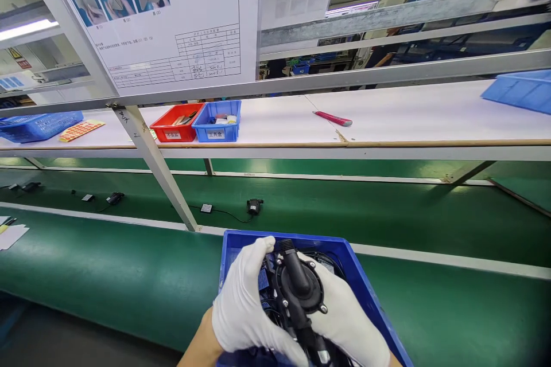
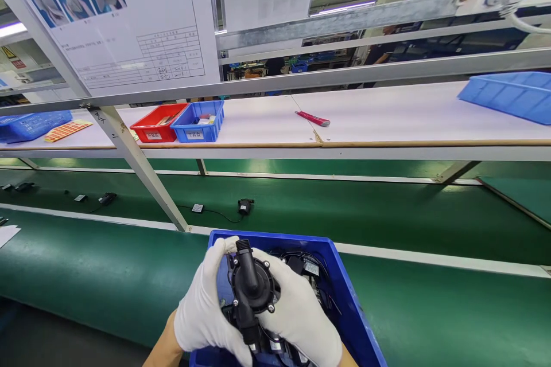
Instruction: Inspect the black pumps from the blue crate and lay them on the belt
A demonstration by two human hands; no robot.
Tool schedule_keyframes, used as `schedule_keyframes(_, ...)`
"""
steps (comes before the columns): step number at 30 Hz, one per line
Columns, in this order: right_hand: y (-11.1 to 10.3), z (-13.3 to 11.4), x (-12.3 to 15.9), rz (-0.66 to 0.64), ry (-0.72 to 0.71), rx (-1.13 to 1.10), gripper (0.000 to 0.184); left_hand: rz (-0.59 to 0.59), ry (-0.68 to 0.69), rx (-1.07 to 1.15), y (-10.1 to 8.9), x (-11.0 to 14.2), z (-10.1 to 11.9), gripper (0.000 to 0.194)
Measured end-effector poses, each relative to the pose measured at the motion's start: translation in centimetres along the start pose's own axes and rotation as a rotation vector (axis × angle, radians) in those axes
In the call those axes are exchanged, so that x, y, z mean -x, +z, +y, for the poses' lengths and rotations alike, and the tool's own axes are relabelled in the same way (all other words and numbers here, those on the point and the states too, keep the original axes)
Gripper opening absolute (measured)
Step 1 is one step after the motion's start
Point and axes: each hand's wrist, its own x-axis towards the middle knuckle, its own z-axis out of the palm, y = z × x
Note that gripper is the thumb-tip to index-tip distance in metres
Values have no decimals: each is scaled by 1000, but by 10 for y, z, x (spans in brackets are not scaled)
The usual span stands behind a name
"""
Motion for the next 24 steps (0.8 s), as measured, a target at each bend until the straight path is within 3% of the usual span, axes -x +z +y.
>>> schedule_keyframes(2,0,3,0,34,-9,24,60,-1,-68,75,-7,3,-4,143)
schedule_keyframes(6,0,9,0,82,-52,52,59,120,-165,192,-15,9,-11,121)
schedule_keyframes(12,-3,11,2,80,-104,92,58,208,-252,219,-17,14,-14,87)
schedule_keyframes(24,-4,14,1,22,-59,-29,64,197,-318,259,-14,20,-25,73)
